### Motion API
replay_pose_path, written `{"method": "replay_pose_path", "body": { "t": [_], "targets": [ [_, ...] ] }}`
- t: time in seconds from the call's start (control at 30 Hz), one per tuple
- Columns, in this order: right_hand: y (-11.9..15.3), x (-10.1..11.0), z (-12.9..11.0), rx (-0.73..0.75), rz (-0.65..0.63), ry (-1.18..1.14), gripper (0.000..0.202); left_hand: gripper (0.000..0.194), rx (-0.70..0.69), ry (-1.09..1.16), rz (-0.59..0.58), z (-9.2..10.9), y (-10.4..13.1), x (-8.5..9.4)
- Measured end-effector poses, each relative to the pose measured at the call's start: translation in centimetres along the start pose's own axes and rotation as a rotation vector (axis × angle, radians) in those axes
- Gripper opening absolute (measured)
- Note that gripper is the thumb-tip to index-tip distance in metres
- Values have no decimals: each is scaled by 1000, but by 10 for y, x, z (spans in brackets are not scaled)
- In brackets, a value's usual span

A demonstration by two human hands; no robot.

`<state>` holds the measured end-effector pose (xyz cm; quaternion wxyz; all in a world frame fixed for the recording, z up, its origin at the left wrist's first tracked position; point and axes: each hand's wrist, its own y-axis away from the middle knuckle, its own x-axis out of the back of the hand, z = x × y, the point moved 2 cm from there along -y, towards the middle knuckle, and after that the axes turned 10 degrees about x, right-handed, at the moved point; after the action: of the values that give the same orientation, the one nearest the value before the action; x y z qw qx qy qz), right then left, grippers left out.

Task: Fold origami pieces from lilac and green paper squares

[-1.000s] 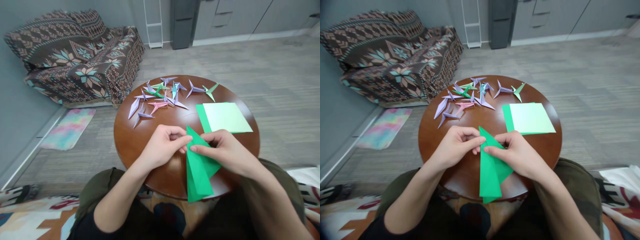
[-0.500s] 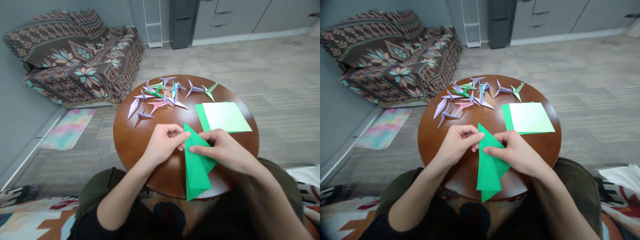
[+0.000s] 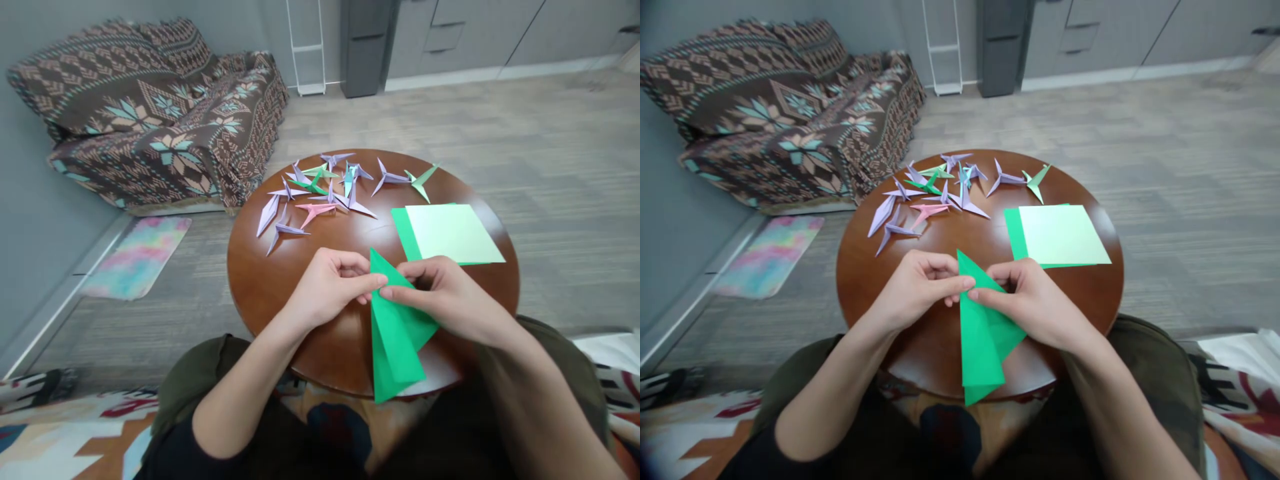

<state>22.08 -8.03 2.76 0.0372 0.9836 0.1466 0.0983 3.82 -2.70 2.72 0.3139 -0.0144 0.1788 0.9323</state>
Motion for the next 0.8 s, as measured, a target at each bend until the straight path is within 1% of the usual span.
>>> {"method": "replay_pose_path", "body": {
  "t": [0.13, 0.27, 0.33, 0.53, 0.67, 0.8],
  "targets": [
    [0, -2, 0, 7, -10, 8, 32, 22, -59, 46, 51, -1, -1, 3],
    [1, -4, 2, -10, -61, 25, 37, 18, -127, 74, 123, -2, -4, 9],
    [1, -5, 3, -23, -84, 25, 37, 17, -143, 84, 137, -2, -4, 11],
    [1, -4, 2, -41, -94, 26, 35, 22, -77, 84, 77, -1, -2, 9],
    [2, -7, -1, -33, -114, 30, 35, 20, -104, 48, 76, 1, -1, 7],
    [2, -9, -3, -35, -135, 9, 35, 23, -111, 63, 91, 1, -1, 5]
  ]
}}
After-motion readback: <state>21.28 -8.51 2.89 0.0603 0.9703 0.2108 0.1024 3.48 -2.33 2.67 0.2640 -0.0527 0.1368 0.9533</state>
